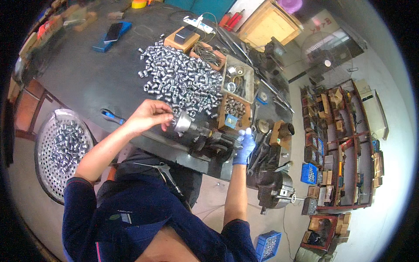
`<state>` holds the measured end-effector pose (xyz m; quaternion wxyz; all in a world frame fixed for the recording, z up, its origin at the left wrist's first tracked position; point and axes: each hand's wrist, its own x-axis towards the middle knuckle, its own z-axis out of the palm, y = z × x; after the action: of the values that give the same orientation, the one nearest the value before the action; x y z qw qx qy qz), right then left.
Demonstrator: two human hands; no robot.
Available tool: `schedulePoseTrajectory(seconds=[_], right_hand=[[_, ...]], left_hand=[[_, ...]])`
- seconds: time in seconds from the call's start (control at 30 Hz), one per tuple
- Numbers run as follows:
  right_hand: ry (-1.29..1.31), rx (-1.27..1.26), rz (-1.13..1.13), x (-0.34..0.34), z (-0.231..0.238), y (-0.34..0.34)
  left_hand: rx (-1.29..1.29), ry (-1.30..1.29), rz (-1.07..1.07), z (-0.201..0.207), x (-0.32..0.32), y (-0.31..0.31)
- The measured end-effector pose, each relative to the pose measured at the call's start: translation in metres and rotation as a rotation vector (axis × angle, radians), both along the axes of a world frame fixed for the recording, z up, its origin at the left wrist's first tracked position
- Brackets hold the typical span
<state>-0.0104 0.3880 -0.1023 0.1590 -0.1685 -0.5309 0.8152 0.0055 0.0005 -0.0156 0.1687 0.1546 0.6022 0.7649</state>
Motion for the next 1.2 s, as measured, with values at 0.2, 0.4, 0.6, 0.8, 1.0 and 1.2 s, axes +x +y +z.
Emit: schedulePoseTrajectory(seconds=[0.2, 0.4, 0.6, 0.8, 1.0, 1.2], right_hand=[[0.379, -0.123, 0.006, 0.024, 0.086, -0.033], [0.446, -0.003, -0.024, 0.100, 0.076, -0.039], [0.085, -0.185, 0.062, 0.097, 0.009, -0.027], [0.019, -0.137, -0.101, 0.039, 0.008, -0.048], [0.083, -0.174, -0.010, 0.052, -0.013, -0.028], [0.100, -0.263, 0.106, 0.069, -0.016, -0.018]], left_hand=[[-0.376, 0.063, 0.368, 0.002, 0.044, -0.102], [-1.027, 0.162, 0.932, -0.051, 0.151, -0.239], [-1.312, 0.430, 0.914, -0.033, 0.133, -0.206], [-1.039, 0.654, 0.380, -0.049, 0.025, -0.043], [-1.227, 0.785, 0.199, -0.086, -0.008, 0.007], [-0.813, 0.475, 0.220, -0.077, 0.001, -0.010]])
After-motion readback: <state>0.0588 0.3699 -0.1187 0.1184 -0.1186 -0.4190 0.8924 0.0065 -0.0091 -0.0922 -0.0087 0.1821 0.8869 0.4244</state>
